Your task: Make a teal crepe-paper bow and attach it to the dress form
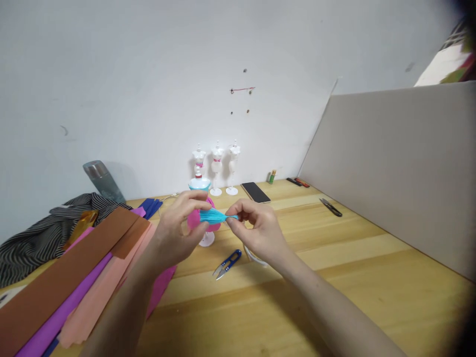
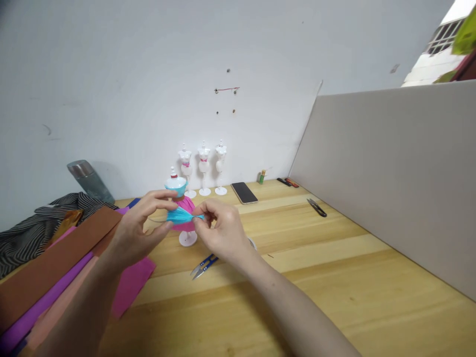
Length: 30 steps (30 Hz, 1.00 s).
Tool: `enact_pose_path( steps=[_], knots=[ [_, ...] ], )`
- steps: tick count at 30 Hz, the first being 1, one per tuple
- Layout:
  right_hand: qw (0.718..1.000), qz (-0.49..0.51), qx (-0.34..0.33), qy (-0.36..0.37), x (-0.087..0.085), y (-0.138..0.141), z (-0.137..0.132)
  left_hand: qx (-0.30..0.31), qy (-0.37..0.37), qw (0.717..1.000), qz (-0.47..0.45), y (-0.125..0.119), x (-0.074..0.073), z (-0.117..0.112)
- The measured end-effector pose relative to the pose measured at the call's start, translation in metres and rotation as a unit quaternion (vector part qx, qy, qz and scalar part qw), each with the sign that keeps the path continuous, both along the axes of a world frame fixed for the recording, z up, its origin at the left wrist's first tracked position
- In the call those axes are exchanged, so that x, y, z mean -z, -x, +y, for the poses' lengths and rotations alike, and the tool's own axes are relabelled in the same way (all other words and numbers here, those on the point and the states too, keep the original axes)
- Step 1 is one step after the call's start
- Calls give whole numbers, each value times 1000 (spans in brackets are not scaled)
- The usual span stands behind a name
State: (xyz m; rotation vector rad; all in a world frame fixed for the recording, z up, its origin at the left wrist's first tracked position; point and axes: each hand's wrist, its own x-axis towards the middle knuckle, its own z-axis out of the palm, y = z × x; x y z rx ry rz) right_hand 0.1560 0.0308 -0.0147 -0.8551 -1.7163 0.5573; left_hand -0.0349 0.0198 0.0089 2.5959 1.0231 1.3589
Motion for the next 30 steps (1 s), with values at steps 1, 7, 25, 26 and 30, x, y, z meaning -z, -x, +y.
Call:
enact_pose_path(
  steps=[1,7,25,26,30],
  knots=[
    [1000,-4,1,5,1,1,0,12,10,1000,11,0,-1,-3],
    [999,-39,7,-5,5,4,-2,-19,-33,990,134,-12,5,-7],
    [999,-31,17,25,1,-1,-1,-85,48,979,181,-17,21,6],
    [999,-27,12,42,1,-1,-1,-72,64,982,165,-17,20,6],
    [990,17,-45,134,-2,-2,2,-7,180,981,77,-15,15,6]
  ],
)
